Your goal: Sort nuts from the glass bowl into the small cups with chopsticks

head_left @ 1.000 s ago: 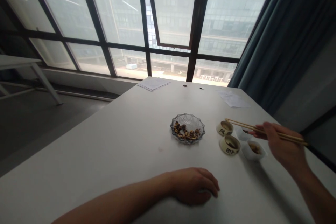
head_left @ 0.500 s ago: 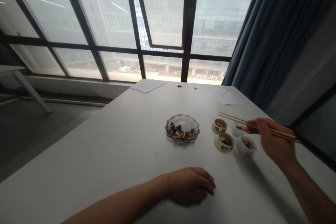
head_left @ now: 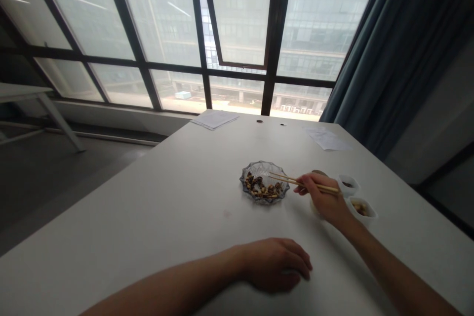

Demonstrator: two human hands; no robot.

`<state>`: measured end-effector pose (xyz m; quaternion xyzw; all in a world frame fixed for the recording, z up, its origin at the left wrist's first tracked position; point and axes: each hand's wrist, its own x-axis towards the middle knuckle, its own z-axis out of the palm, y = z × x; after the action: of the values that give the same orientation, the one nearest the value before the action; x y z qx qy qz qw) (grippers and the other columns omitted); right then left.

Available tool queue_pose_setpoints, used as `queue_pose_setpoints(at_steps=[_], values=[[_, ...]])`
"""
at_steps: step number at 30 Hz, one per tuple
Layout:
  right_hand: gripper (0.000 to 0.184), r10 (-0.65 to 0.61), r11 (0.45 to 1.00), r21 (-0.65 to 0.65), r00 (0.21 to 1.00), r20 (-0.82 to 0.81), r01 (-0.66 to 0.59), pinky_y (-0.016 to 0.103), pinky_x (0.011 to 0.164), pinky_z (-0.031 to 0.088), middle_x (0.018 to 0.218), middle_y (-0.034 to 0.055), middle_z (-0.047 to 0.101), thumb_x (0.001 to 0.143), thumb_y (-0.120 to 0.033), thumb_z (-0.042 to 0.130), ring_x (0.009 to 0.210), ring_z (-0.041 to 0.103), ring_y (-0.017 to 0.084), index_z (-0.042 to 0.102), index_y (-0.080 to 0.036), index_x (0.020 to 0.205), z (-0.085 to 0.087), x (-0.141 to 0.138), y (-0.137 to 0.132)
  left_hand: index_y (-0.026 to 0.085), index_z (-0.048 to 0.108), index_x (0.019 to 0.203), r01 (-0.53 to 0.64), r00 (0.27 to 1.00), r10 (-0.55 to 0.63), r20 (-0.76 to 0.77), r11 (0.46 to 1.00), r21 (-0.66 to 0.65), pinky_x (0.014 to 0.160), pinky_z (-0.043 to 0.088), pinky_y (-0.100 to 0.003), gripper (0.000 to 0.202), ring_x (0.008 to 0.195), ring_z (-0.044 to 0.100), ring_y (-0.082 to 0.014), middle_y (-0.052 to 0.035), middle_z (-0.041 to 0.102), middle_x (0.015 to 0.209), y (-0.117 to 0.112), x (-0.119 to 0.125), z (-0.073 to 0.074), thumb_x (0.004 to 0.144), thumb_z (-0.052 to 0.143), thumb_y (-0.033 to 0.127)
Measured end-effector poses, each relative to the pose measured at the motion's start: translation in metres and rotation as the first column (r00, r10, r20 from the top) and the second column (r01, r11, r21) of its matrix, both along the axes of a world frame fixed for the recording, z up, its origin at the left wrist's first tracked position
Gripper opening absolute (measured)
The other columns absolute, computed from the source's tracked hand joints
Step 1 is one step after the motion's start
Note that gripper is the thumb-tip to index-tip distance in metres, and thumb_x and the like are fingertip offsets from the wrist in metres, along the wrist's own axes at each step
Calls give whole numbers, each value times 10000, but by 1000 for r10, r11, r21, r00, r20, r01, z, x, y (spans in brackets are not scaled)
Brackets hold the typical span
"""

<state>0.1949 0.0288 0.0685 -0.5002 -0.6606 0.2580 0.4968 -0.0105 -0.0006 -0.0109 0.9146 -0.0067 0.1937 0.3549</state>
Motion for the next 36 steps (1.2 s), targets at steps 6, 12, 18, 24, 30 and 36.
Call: queue_pose_setpoints(at_steps=[6, 12, 18, 24, 30, 36], values=[[424, 19, 997, -71, 999, 40, -16, 318, 625, 583, 748, 68, 760, 972, -553, 547, 675, 732, 221, 747, -213, 816, -12, -18, 21, 121, 730, 1064, 14, 1000, -14, 6, 1000, 5, 1126, 453, -267, 284, 1221, 648, -211, -125, 738, 1180, 1, 1, -3, 854, 541, 143], [454, 20, 994, -103, 999, -36, -24, 345, 624, 588, 716, 74, 759, 957, -588, 544, 640, 732, 242, 745, -207, 814, -22, -23, 33, 125, 726, 1051, 10, 1000, -9, 17, 1000, -6, 1123, 454, -260, 271, 1214, 651, -214, -120, 734, 1182, 1, 2, -7, 859, 537, 155], [527, -68, 997, -24, 996, -50, 66, 306, 488, 490, 612, 57, 707, 979, -635, 476, 492, 612, 193, 716, -197, 810, -30, -29, 34, 139, 720, 1048, 11, 1000, -10, 18, 1000, -14, 1122, 458, -274, 266, 1222, 646, -212, -124, 735, 1189, 2, 2, -9, 848, 545, 153], [553, -176, 981, 59, 977, -120, 184, 289, 473, 483, 574, 52, 678, 973, -649, 483, 472, 590, 170, 706, -183, 775, -26, -24, 28, 135, 719, 1060, 22, 999, -22, 28, 1000, -20, 1127, 455, -287, 273, 1227, 644, -216, -130, 734, 1188, 2, 2, -8, 850, 546, 156], [544, -181, 975, 102, 971, -154, 198, 289, 497, 511, 628, 66, 708, 982, -626, 497, 483, 609, 160, 719, -159, 814, -17, -1, 18, 143, 727, 1084, 14, 1000, -14, 11, 1000, -9, 1125, 454, -276, 294, 1208, 656, -206, -125, 730, 1200, 2, 1, -6, 846, 553, 150], [509, -28, 999, -37, 996, -90, 25, 318, 585, 585, 761, 93, 769, 954, -636, 547, 611, 719, 209, 731, -166, 895, -21, -4, 24, 147, 724, 1113, 14, 1000, -14, -2, 1000, -10, 1132, 453, -295, 321, 1231, 644, -212, -121, 732, 1197, 3, -1, -5, 844, 549, 141]])
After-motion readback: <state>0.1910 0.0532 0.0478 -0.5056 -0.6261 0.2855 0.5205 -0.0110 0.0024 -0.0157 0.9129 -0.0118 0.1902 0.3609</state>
